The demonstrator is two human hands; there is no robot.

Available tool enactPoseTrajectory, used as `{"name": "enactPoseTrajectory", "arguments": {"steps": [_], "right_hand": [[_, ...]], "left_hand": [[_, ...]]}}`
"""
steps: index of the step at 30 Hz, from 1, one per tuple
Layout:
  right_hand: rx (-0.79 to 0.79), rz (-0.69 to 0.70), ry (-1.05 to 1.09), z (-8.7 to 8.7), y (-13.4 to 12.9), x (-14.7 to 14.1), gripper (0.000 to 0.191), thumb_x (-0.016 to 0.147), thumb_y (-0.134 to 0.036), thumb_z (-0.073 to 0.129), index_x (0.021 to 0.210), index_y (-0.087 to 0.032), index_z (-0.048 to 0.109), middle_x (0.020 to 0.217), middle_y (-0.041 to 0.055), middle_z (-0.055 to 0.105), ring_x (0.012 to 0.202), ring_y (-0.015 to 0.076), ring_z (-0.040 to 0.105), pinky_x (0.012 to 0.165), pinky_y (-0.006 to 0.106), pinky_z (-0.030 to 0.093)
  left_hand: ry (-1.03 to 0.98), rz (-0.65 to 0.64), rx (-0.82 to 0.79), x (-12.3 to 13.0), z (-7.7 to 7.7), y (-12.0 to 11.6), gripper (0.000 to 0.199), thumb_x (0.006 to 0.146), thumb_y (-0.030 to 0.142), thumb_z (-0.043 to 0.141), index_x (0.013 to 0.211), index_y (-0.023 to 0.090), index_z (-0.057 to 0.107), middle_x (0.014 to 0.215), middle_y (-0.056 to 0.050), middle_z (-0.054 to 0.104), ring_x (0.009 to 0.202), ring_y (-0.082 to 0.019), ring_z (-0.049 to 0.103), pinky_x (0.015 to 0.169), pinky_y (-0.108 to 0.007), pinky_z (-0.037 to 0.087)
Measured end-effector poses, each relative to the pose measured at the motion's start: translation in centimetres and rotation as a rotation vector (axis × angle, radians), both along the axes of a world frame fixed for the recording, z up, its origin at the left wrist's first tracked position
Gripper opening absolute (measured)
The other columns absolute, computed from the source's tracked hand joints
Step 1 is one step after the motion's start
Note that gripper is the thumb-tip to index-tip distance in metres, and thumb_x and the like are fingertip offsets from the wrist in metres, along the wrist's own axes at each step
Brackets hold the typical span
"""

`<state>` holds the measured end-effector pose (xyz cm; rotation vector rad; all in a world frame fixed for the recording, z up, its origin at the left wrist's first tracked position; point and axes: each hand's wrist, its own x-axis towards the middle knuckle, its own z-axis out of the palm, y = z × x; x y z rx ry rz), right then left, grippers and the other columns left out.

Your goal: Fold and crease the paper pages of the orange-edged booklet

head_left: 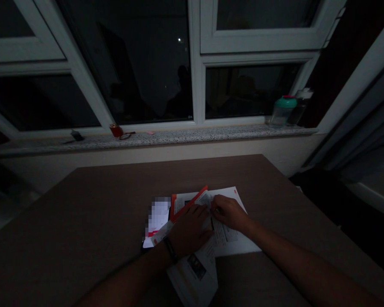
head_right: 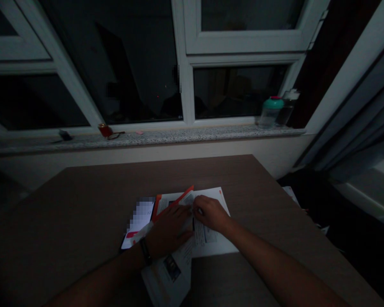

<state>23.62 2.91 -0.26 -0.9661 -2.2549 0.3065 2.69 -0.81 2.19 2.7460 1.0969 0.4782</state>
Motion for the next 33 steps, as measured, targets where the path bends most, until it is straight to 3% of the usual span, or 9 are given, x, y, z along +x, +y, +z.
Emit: {"name": "enactPoseTrajectory", "arguments": {"steps": [11,19,23,27,33], "right_hand": [[-0.019,0.188,0.004,0.2,-0.4,0.2,0.015,0.076,-0.006,0.057,0.080,-0.020,0.055,0.078,0.0001,0.057,0.069,0.0142,0.054,0.064,0.023,0.040],[0.023,-0.021,-0.016,-0.2,0.1,-0.2,0.014,0.081,-0.007,0.055,0.077,-0.020,0.053,0.076,0.0010,0.057,0.072,0.0160,0.055,0.066,0.024,0.040],[-0.011,-0.025,0.004,-0.2,0.1,0.0,0.014,0.079,-0.007,0.054,0.082,-0.021,0.053,0.076,-0.0005,0.056,0.068,0.0144,0.053,0.064,0.023,0.039],[-0.031,0.051,0.013,0.3,-0.4,0.1,0.018,0.076,-0.006,0.054,0.086,-0.020,0.054,0.079,-0.0001,0.057,0.068,0.0141,0.054,0.064,0.023,0.040],[0.037,0.221,-0.028,0.3,-0.6,0.1,0.014,0.078,-0.008,0.054,0.082,-0.021,0.054,0.076,0.0006,0.057,0.072,0.0157,0.054,0.067,0.025,0.040]], "left_hand": [[-0.004,0.021,0.002,0.2,-0.2,0.4,0.029,0.089,0.020,0.060,0.117,0.021,0.054,0.122,-0.006,0.059,0.117,-0.024,0.051,0.104,-0.044,0.040],[-0.009,0.015,0.025,0.3,-0.3,0.6,0.025,0.087,0.014,0.057,0.112,0.019,0.057,0.120,-0.007,0.061,0.117,-0.024,0.052,0.106,-0.043,0.040],[-0.058,0.025,0.008,0.0,-0.8,0.7,0.039,0.085,0.016,0.058,0.123,0.020,0.052,0.131,-0.008,0.056,0.125,-0.025,0.048,0.110,-0.045,0.036],[-0.073,0.032,0.008,-0.3,-1.1,0.7,0.047,0.087,0.019,0.057,0.133,0.021,0.046,0.140,-0.009,0.050,0.132,-0.026,0.043,0.112,-0.047,0.034],[-0.076,0.017,-0.017,0.0,-0.1,0.5,0.038,0.086,0.019,0.057,0.124,0.020,0.053,0.133,-0.009,0.055,0.128,-0.026,0.045,0.111,-0.045,0.035]]}}
